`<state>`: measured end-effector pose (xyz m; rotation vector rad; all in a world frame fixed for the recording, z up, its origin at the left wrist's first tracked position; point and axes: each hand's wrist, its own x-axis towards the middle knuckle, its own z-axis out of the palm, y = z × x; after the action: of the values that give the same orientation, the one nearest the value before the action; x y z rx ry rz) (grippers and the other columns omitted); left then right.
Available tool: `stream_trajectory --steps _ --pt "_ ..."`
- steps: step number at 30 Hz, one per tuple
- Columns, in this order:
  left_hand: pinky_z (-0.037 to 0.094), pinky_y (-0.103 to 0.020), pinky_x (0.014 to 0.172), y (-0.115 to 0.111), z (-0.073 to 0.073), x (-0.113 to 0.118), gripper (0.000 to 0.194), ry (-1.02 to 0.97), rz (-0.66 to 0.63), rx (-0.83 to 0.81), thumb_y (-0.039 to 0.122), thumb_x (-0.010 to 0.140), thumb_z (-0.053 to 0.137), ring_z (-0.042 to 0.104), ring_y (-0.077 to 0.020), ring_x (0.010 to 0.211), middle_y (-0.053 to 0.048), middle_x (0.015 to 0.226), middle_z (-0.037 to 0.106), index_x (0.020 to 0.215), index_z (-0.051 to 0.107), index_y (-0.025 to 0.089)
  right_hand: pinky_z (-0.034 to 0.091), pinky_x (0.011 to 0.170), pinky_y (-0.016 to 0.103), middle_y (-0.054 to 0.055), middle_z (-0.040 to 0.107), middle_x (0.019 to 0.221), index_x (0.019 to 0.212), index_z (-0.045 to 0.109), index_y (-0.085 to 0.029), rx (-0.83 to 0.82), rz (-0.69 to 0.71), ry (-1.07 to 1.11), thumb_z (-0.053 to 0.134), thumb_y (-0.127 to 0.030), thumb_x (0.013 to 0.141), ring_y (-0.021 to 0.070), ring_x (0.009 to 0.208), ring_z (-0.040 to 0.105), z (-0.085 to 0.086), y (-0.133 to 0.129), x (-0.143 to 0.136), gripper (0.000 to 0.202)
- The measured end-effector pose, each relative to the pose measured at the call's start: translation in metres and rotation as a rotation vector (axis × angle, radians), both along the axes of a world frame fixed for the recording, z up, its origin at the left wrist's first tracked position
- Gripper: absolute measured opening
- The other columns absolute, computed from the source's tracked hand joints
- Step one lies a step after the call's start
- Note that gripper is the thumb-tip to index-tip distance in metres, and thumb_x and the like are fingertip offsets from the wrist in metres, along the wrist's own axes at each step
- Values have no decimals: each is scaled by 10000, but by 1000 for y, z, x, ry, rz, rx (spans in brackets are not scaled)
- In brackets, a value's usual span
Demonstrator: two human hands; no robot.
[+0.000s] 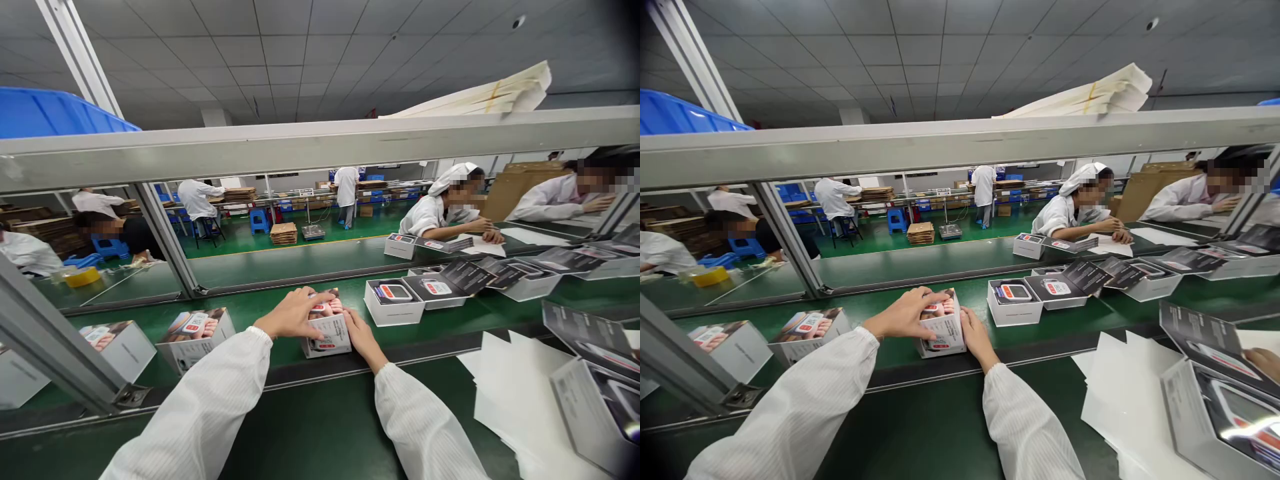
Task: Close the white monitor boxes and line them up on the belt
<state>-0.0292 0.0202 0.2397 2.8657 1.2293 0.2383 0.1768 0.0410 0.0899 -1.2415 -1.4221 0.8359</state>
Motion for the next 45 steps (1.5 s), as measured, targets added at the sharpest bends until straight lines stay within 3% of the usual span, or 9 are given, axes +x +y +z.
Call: stream_trajectory --steps 8,11,16,22,27,33,36,39,45 --pt "418 -416 937 1 -4 -22 871 91 87 -14 477 682 789 522 -340 1122 -94 1298 506 1457 403 384 429 868 353 129 687 932 988 712 -153 344 -856 -62 388 -485 892 242 889 602 38 -9 69 475" --pt "415 -446 962 -3 -1 -33 875 93 65 -2 513 704 765 524 -345 1148 -102 1298 526 1475 376 373 423 880 389 138 665 904 949 689 -156 182 -1088 76 458 -519 832 271 901 584 26 2 106 446" --pt "212 -620 1114 -18 4 -11 875 -23 80 125 641 783 667 302 -413 1399 -122 1503 380 1516 301 333 449 781 373 99 680 835 854 663 -191 -174 -734 197 584 -601 721 269 803 600 3 24 118 438" --pt "246 -538 1152 -33 -2 67 661 -345 116 353 354 928 573 175 -329 1471 -98 1594 198 1513 271 302 457 871 391 121 677 1070 1229 600 -161 73 -602 32 406 -502 869 275 982 614 3 23 82 532" --pt "232 -525 1165 -4 -42 96 672 -493 243 435 215 910 514 99 -312 1491 -137 1605 150 1519 233 204 350 1078 487 107 540 1375 1203 681 -273 114 -308 -329 412 -625 895 315 1317 453 -11 12 70 539" --pt "257 -571 1138 16 -103 90 753 -448 369 314 44 746 518 219 -361 1456 -208 1554 275 1472 334 118 402 1054 479 108 532 1403 1379 545 -281 59 -218 -407 479 -619 882 307 1288 503 -10 6 61 603" --pt "154 -589 1162 22 -101 79 823 -603 587 333 47 760 522 18 -378 1484 -233 1608 44 1521 213 86 357 1116 442 111 418 1503 1515 330 -233 81 -190 -310 478 -627 878 276 1393 389 0 4 45 763" --pt "241 -537 1149 37 -90 66 791 -666 796 58 58 781 509 172 -385 1464 -341 1534 209 1491 177 -47 292 1161 445 110 330 1556 1545 244 -220 159 -82 -316 457 -579 907 262 1444 296 6 3 18 763" --pt "471 -325 1001 4 -95 47 707 -626 631 -111 37 774 493 586 -237 1220 -165 1353 580 1461 336 84 360 1109 472 108 359 1537 1521 310 -272 131 -133 -381 478 -598 898 297 1410 353 7 1 15 723"
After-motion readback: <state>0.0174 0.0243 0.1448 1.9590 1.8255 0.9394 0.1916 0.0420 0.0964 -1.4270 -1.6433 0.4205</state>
